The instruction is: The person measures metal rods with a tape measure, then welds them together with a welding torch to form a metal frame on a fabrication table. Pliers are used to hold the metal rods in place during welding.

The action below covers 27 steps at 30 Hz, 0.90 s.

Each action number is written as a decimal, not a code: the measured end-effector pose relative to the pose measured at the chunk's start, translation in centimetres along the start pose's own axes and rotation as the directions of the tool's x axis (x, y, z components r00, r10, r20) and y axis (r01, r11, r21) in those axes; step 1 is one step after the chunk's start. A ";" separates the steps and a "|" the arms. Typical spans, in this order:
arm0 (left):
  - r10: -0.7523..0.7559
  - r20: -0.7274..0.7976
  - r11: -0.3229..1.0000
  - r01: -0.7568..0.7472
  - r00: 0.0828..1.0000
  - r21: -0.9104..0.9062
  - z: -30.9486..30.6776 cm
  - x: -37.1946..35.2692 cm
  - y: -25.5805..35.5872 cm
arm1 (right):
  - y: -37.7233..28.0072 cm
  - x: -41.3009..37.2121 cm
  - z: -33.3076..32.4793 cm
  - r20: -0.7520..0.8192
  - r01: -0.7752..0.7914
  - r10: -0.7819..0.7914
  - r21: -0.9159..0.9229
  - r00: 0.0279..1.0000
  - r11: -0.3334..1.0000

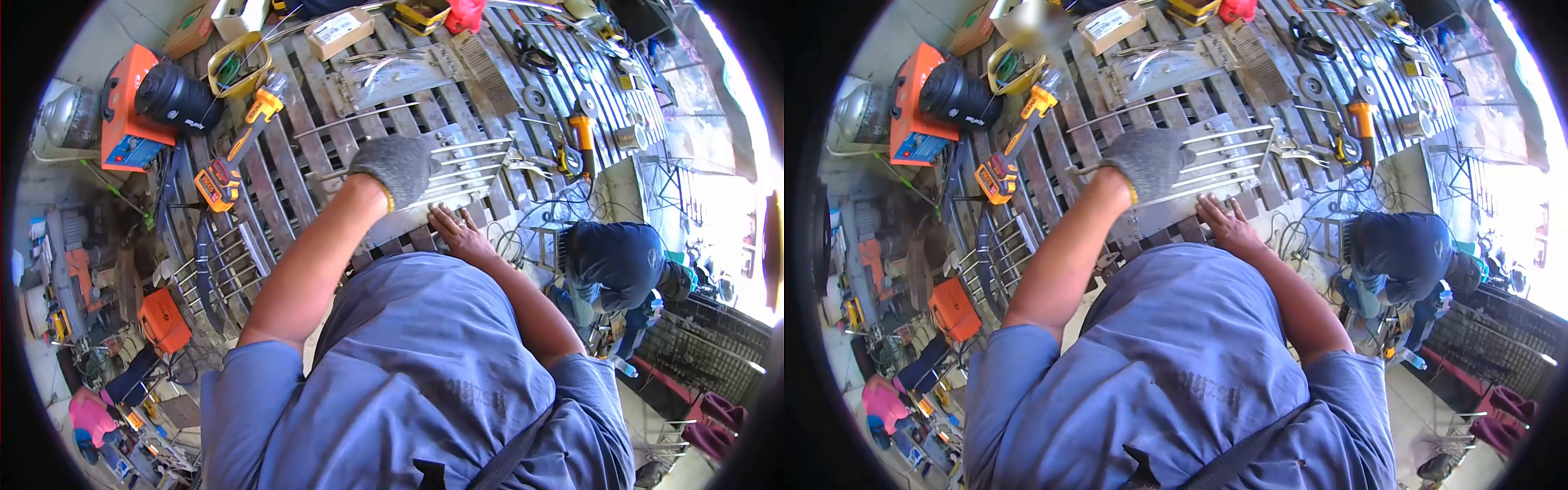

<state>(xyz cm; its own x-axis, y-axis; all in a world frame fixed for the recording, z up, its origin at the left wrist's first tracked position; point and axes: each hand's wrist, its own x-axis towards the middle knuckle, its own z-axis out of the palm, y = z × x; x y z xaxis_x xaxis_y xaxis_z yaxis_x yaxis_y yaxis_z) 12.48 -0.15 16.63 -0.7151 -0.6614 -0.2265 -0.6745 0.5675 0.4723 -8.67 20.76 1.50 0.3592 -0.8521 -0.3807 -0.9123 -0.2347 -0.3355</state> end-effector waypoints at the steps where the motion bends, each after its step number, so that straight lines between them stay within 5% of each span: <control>1: 0.014 -0.019 1.000 -0.014 1.000 -0.004 -1.4 -0.9 0.9 | 0.1 0.0 0.2 -0.024 0.011 -0.011 -0.011 1.000 1.000; 4: 0.026 -0.003 1.000 -0.026 1.000 0.010 0.7 -2.0 0.7 | 0.8 -0.3 0.3 -0.122 0.064 -0.065 -0.007 0.990 0.998; 9: 0.010 -0.260 0.932 0.085 0.966 0.351 12.0 -2.7 -1.6 | 4.9 -4.2 0.7 -0.215 0.163 -0.162 -0.015 0.963 0.986; 18: -0.178 -0.240 0.943 0.235 0.954 0.234 18.0 -3.6 -3.4 | 14.0 -11.7 -3.0 -0.210 0.077 -0.084 -0.041 0.974 0.996; 25: -0.149 -0.372 0.862 0.304 0.916 0.405 22.0 -3.2 -3.2 | 15.1 -7.7 -6.9 -0.302 0.189 -0.192 -0.038 0.934 0.981; 27: -0.279 -0.351 0.850 0.400 0.894 0.343 22.2 -3.5 -1.5 | 14.7 -5.9 -8.1 -0.347 0.224 -0.217 -0.019 0.913 0.974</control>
<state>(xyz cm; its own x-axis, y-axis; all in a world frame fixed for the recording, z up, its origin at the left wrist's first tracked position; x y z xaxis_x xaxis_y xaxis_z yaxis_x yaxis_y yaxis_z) 11.90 12.14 -2.18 -0.3862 -0.9218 -0.0348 -0.9224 0.3858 0.0180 -25.79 18.53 5.80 0.4577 -0.8888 0.0242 -0.8121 -0.4290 -0.3956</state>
